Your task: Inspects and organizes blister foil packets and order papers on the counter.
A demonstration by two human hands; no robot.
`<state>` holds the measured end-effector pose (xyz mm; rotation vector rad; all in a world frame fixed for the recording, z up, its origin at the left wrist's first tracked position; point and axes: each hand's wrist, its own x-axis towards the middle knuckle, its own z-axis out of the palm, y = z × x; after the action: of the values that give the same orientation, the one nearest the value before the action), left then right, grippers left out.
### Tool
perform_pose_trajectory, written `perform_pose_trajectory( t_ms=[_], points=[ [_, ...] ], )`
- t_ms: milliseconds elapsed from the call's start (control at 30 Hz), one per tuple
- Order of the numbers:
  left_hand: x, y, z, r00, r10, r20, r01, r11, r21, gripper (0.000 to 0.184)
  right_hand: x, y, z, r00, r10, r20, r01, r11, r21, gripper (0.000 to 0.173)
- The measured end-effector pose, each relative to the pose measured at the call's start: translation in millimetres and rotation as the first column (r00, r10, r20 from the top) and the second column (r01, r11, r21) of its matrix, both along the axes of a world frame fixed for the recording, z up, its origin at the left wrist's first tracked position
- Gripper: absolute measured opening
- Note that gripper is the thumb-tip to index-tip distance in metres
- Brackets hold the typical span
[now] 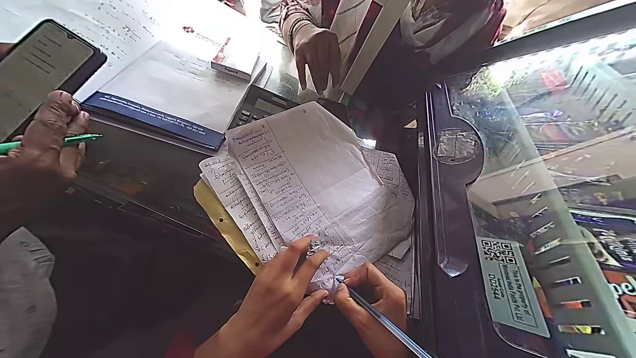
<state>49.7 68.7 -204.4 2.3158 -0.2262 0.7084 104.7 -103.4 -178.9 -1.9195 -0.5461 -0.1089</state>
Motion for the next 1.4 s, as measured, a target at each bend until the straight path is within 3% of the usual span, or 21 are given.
perform_pose_trajectory(
  t_ms=[233, 433, 1067, 1267, 1400],
  points=[
    [0.2, -0.4, -0.4, 1.000, 0.001, 0.007, -0.001, 1.000, 0.002, 0.044, 0.3, -1.3, -0.2, 1.000, 0.018, -0.022, -0.015, 0.994, 0.111, 0.010],
    [0.5, -0.9, -0.9, 1.000, 0.000, 0.005, 0.000, 1.000, 0.012, 0.043, 3.5, -0.5, 4.2, 1.000, -0.005, -0.008, 0.005, 1.000, -0.027, 0.010],
    [0.7, -1.3, -1.0, 1.000, -0.010, 0.006, 0.010, 0.999, 0.046, 0.040, 6.4, -4.2, 0.1, 1.000, -0.022, 0.006, 0.022, 1.000, -0.018, 0.010],
    [0.5, -0.7, -1.5, 1.000, -0.015, 0.015, 0.015, 0.999, 0.029, 0.040, 5.9, -3.8, -0.3, 0.999, -0.032, -0.022, 0.033, 0.998, 0.049, 0.007],
    [0.3, -0.8, -2.1, 1.000, -0.020, 0.011, 0.020, 0.999, 0.029, 0.041, 6.4, -3.4, -0.2, 0.999, -0.043, -0.008, 0.043, 0.999, -0.007, 0.008]
  ],
)
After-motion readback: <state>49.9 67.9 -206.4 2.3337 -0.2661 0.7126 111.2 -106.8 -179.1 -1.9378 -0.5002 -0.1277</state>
